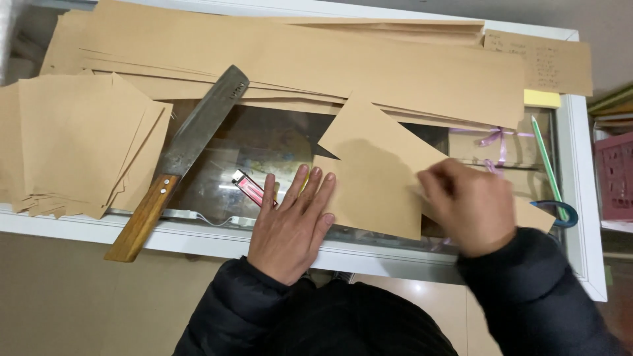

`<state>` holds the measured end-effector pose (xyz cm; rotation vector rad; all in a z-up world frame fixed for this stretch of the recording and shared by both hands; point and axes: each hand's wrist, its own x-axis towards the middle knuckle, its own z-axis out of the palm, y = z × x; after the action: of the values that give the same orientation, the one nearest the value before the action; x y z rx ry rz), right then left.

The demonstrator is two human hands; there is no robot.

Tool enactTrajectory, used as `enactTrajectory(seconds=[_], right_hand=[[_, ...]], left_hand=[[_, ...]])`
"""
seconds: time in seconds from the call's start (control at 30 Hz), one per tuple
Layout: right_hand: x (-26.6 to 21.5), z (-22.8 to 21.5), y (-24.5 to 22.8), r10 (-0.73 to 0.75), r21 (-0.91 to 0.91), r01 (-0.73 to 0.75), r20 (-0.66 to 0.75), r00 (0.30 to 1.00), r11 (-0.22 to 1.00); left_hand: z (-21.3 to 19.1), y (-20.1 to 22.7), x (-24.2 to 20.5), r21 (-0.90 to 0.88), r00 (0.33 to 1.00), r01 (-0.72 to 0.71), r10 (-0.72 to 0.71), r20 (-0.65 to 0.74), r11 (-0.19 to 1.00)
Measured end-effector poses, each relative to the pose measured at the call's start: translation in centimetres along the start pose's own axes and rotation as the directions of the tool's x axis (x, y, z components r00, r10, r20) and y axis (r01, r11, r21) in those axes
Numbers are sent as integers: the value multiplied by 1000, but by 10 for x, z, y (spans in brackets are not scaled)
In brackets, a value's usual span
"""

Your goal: The person repeatedly folds brown paper sheets on a glass-topped table, uses a red lighter as a straightedge to score the fold, and then uses a large cleaver to cut the paper along the scored line. The cut pieces are stacked on the table.

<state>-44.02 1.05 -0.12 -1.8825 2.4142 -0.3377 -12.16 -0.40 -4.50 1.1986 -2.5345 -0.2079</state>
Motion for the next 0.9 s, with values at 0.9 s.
enactTrajectory(seconds=[0.9], right_hand=[[-19,30,-103,-590,100,581,107,800,807]], left_hand=[[-14,-45,-19,124,826,533,-484,-289,837]])
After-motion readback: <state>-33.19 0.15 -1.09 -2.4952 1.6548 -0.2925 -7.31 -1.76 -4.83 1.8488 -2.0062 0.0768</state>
